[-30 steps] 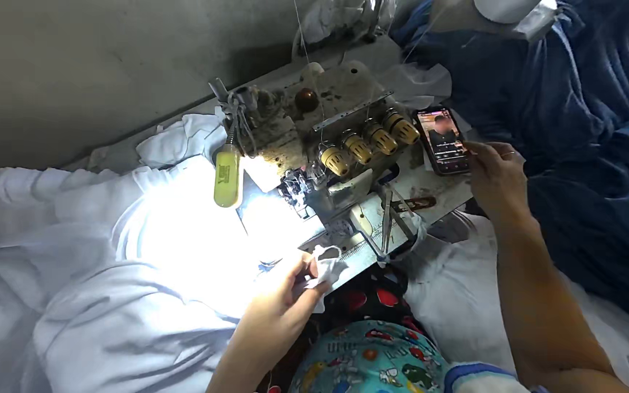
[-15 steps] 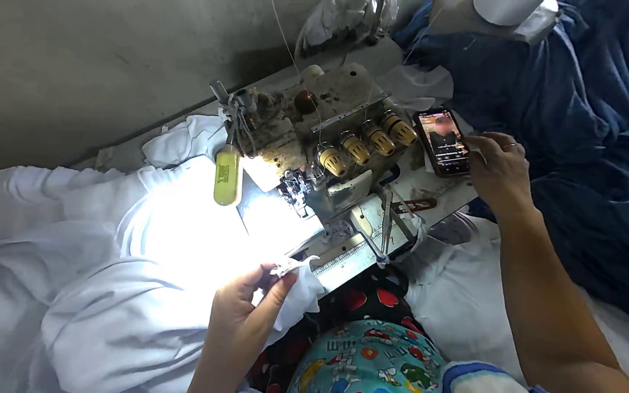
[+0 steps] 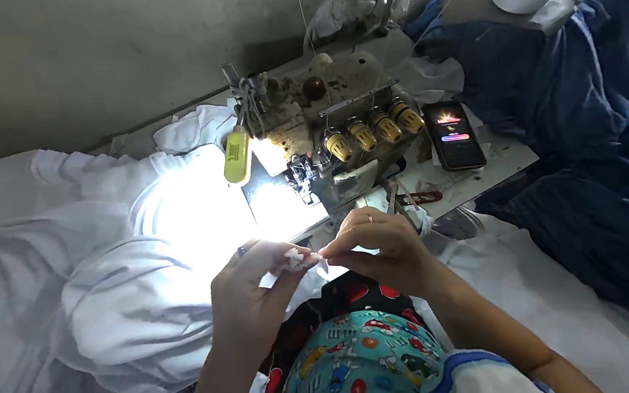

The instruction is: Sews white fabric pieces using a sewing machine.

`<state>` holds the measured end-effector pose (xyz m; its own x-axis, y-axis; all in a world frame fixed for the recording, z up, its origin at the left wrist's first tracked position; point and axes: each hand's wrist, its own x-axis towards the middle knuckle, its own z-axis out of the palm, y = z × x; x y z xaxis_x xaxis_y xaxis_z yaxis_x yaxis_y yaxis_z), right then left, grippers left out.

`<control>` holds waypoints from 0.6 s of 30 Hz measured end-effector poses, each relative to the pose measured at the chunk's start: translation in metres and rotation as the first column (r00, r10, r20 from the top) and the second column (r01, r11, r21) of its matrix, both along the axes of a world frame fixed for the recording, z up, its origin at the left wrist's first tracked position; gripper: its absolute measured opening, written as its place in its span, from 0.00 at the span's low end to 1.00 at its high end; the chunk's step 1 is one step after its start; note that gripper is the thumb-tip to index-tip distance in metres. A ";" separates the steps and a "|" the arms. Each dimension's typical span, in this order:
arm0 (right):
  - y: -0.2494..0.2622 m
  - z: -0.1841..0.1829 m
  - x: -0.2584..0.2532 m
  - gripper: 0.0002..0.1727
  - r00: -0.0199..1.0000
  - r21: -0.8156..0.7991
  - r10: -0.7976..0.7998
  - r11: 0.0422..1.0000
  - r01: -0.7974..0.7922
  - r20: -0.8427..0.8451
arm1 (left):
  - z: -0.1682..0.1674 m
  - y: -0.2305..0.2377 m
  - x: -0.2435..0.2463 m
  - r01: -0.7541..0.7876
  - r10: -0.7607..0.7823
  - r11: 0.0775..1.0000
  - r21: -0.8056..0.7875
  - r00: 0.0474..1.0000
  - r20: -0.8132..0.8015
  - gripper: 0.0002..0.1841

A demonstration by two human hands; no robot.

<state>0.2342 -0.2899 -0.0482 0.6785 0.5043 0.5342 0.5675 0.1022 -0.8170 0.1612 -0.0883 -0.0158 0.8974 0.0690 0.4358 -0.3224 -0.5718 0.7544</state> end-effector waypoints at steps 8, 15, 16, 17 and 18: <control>0.008 -0.003 -0.009 0.07 0.993 0.084 -0.018 0.996 0.028 -0.115 | 0.008 0.002 -0.005 0.111 -0.106 0.991 0.070 0.992 -0.063 0.14; 0.009 -0.008 -0.006 0.06 0.999 0.009 -0.004 1.000 0.005 -0.040 | 0.004 0.000 -0.002 0.078 -0.072 0.987 0.142 0.996 -0.044 0.11; 0.009 -0.009 -0.003 0.06 0.999 0.013 -0.014 1.000 0.015 -0.035 | 0.003 -0.001 0.000 0.073 -0.067 0.985 0.157 0.997 -0.040 0.10; 0.010 -0.010 -0.002 0.05 0.999 0.022 -0.039 0.999 0.040 -0.030 | 0.004 -0.002 0.002 0.054 -0.049 0.983 0.174 0.998 -0.035 0.09; 0.012 -0.011 -0.003 0.04 0.997 0.032 -0.078 0.996 0.079 -0.023 | 0.005 -0.003 0.004 0.023 -0.019 0.980 0.198 1.000 -0.022 0.09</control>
